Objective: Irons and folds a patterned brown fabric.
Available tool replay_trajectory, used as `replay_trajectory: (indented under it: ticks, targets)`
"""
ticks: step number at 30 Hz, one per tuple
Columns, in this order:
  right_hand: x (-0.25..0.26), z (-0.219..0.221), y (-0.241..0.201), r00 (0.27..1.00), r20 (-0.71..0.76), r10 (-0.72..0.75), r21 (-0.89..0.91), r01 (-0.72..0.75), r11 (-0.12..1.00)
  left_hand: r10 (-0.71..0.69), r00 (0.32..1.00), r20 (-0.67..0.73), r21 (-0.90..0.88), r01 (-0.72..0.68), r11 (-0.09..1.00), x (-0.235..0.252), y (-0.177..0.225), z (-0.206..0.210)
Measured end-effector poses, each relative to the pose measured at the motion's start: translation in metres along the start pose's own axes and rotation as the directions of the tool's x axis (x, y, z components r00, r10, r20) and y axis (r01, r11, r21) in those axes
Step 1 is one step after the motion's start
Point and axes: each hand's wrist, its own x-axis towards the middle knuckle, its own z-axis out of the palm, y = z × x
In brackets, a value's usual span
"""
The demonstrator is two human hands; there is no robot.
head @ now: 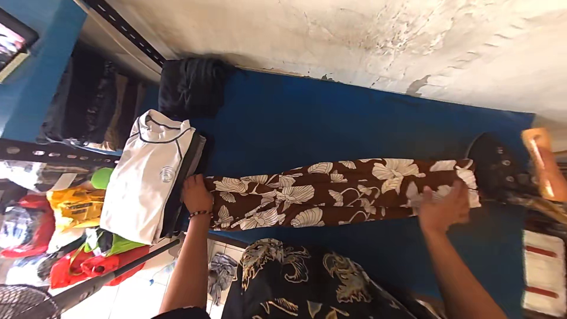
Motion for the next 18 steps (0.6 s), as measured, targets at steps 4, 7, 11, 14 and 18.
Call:
replay_trajectory:
  ticks: [4, 7, 11, 14, 18]
  targets:
    - [0.002, -0.008, 0.003, 0.771, -0.073, 0.633, 0.414, -0.554, 0.722, 0.128, 0.984, -0.124, -0.194, -0.15, 0.969, -0.026, 0.046, -0.005]
    - [0.024, -0.006, 0.011, 0.668, 0.062, 0.742, 0.587, -0.625, 0.515, 0.493, 0.868, 0.064, -0.284, -0.458, 0.842, -0.065, 0.139, 0.007]
    - [0.037, -0.02, 0.013, 0.726, 0.295, 0.622, 0.741, -0.584, 0.331, 0.941, 0.337, -0.026, -0.288, -0.904, 0.316, -0.121, 0.253, 0.051]
    - [0.019, -0.034, -0.004, 0.945, 0.049, 0.324, 0.757, -0.247, 0.605, 0.947, 0.279, 0.157, -0.5, -0.805, 0.32, -0.132, 0.292, 0.051]
    - [-0.038, -0.044, -0.025, 0.897, 0.044, -0.44, 0.434, 0.379, 0.817, 0.707, 0.608, 0.361, -0.921, 0.115, 0.372, -0.144, 0.303, 0.044]
